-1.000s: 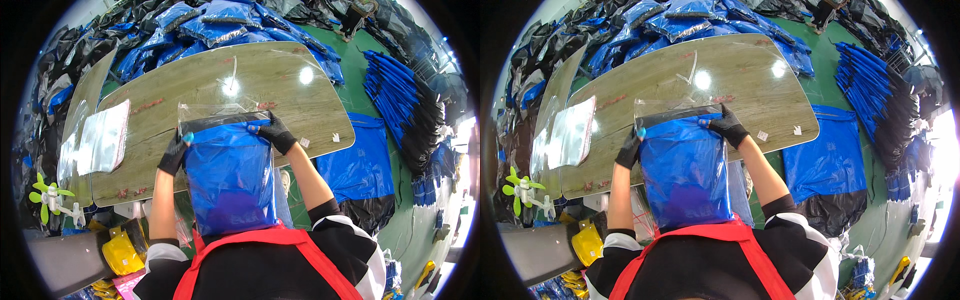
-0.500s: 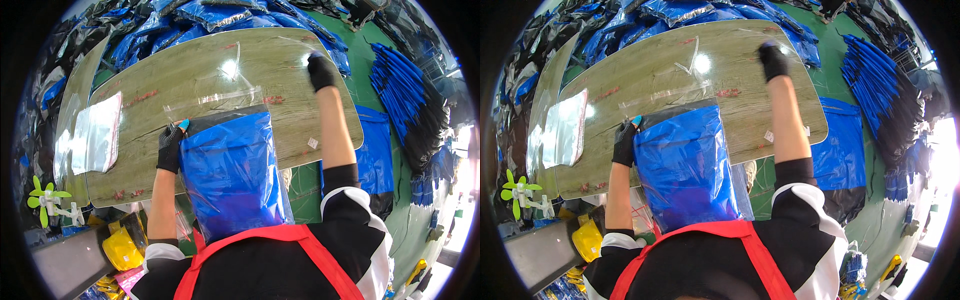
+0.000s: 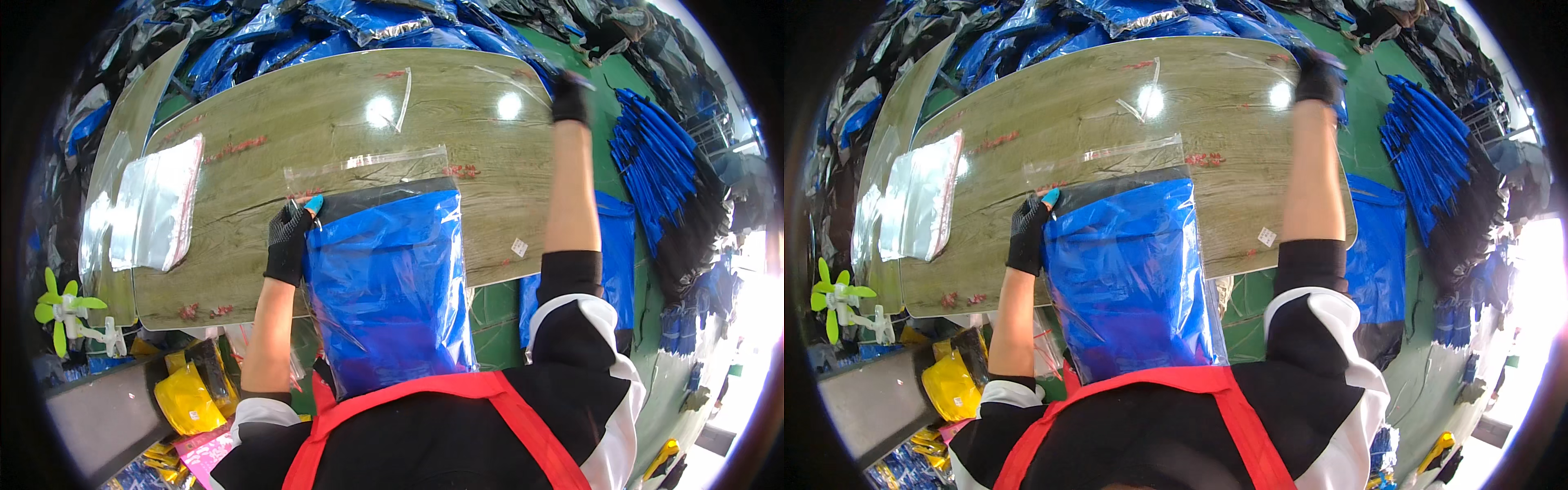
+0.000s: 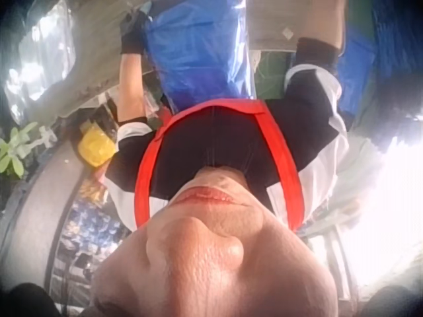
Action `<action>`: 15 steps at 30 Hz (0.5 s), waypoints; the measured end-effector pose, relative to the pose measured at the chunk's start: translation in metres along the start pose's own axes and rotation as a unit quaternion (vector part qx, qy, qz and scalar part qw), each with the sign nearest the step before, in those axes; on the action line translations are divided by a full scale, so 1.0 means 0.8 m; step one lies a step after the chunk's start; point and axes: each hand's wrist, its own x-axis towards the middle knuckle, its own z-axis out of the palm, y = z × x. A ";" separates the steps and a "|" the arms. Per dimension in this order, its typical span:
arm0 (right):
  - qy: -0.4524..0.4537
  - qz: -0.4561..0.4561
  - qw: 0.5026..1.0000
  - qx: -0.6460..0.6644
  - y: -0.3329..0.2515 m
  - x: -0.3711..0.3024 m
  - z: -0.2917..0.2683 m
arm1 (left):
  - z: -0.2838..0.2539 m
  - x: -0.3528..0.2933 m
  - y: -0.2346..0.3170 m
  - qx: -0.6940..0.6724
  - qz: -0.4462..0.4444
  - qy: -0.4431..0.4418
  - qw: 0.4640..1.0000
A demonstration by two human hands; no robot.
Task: The person places a blue item into a clear plastic bag, seals the bag, and sets it aside. They repeat this process with multiple blue items, handling each one individually and placing the sealed bags on the table.
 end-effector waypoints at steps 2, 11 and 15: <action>0.050 0.052 0.963 0.260 -0.018 0.008 -0.026 | -0.008 0.011 0.003 0.043 0.001 -0.013 0.999; -0.415 -0.277 0.863 -0.081 -0.050 -0.201 0.267 | -0.029 0.045 0.035 -0.051 0.010 -0.091 0.995; -0.409 -0.339 0.820 -0.213 -0.072 -0.224 0.308 | -0.028 0.035 0.042 0.036 0.032 -0.084 0.995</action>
